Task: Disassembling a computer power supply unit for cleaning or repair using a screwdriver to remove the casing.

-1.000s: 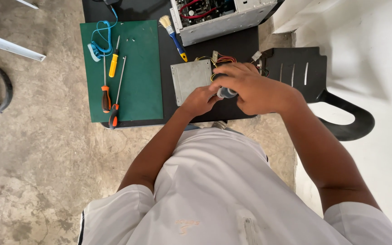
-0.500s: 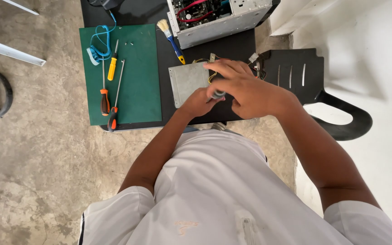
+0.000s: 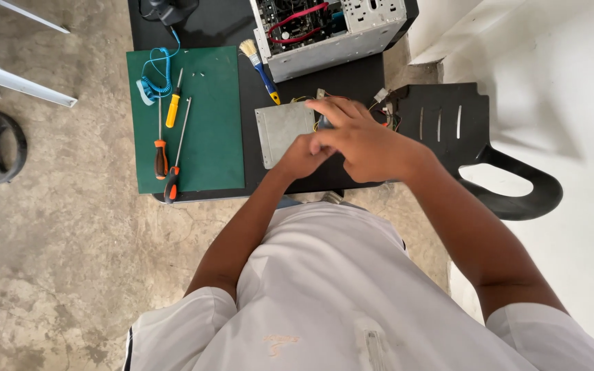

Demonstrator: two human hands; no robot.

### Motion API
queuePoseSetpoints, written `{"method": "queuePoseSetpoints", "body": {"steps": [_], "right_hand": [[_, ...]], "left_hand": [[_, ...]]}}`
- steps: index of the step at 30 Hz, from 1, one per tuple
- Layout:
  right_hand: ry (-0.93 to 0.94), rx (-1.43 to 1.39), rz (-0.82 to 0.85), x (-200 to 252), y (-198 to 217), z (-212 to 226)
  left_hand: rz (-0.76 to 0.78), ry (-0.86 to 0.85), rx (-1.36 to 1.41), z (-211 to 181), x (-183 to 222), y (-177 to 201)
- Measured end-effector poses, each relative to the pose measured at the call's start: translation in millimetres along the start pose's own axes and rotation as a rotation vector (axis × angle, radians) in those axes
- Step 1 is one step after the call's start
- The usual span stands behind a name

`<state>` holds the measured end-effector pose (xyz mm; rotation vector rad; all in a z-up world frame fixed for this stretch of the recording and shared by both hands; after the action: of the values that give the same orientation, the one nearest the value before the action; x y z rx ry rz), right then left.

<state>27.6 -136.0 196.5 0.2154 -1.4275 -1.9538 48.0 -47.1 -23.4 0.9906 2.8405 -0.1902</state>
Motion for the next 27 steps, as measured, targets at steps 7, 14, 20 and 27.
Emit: {"method": "queuePoseSetpoints", "body": {"steps": [7, 14, 20, 27], "right_hand": [[-0.197, -0.067, -0.146, -3.7, -9.0, -29.9], [-0.080, 0.156, -0.015, -1.4, -17.8, -23.7], [-0.092, -0.003, -0.118, -5.8, -7.6, -31.1], [-0.193, 0.282, -0.311, -4.6, -20.5, -31.0]], "left_hand": [[-0.023, 0.106, -0.082, 17.4, 1.4, 5.8], [-0.063, 0.082, -0.078, -61.8, 0.8, -1.8], [-0.117, 0.074, -0.250, -22.4, 7.5, 5.2], [-0.187, 0.113, -0.336, 55.0, 25.0, 5.0]]}}
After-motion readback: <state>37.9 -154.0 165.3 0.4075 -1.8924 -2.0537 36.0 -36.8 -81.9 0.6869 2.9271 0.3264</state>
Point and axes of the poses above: each hand's wrist, its own x-axis away from the middle knuckle, its own y-axis out of the back of the hand, z = x × y, the point moved 6 cm from there along -x, towards the middle knuckle, and after that the axes turned 10 degrees about x, right-handed, at the moved point
